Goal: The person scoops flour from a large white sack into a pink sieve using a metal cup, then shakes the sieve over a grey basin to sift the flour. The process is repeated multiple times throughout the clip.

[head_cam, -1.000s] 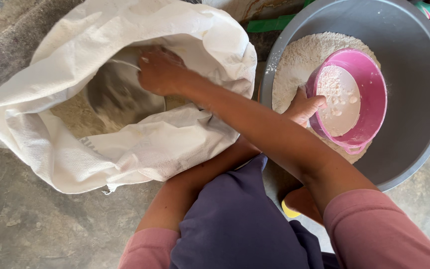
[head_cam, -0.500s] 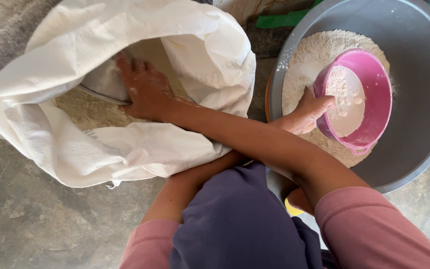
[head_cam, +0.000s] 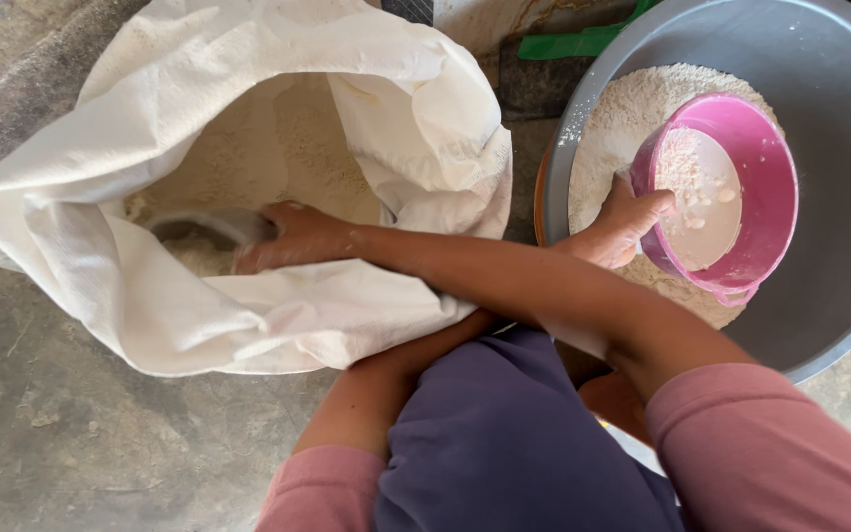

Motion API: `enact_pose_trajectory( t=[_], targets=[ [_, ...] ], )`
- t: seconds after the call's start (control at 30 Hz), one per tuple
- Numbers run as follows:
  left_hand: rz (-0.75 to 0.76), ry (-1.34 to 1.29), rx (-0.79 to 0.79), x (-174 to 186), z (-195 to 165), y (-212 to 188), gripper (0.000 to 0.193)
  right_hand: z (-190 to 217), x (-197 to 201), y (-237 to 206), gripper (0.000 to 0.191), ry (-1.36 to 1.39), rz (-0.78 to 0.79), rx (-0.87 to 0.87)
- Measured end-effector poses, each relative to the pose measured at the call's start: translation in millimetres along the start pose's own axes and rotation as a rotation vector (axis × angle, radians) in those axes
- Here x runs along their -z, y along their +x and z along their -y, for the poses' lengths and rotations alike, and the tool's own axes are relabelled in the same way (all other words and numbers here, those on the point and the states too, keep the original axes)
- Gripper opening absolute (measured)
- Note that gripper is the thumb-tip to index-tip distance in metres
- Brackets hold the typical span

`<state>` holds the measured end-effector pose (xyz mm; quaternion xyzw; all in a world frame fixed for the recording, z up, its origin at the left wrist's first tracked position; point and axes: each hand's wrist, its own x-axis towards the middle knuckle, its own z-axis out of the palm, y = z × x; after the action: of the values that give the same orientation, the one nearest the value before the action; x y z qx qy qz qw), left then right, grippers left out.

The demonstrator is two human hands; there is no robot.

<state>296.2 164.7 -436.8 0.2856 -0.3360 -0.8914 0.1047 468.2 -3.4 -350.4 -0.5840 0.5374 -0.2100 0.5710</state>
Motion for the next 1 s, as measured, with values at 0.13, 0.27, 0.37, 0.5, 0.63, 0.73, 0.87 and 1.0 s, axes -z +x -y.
enact_pose_trajectory(
  t=[0.13, 0.27, 0.37, 0.5, 0.63, 0.73, 0.87, 1.0],
  targets=[
    [0.031, 0.06, 0.019, 18, 6, -18, 0.066, -1, 35, -14, 0.085, 0.16, 0.043, -0.196],
    [0.074, 0.105, 0.032, 34, 0, -28, 0.066, 26, 87, -30, 0.081, 0.572, -0.223, -0.278],
    [0.091, 0.081, 0.024, 42, -26, -17, 0.066, 60, 119, -44, 0.085, 0.873, -0.288, -0.354],
    [0.086, -0.008, -0.003, 15, -78, 33, 0.066, 103, 163, -79, 0.08, 0.933, -0.274, -0.191],
    [0.133, -0.173, -0.046, -27, -117, 82, 0.065, 108, 181, -133, 0.07, 1.128, -0.308, -0.128],
    [0.177, -0.217, -0.06, -26, -130, 81, 0.065, 99, 176, -172, 0.064, 1.232, -0.386, -0.154],
    [0.196, -0.259, -0.058, -8, -144, 52, 0.065, 86, 163, -240, 0.067, 1.408, -0.601, -0.067],
    [0.215, -0.303, -0.06, -8, -148, 33, 0.065, 53, 156, -309, 0.073, 1.32, -0.974, 0.115]
  ],
)
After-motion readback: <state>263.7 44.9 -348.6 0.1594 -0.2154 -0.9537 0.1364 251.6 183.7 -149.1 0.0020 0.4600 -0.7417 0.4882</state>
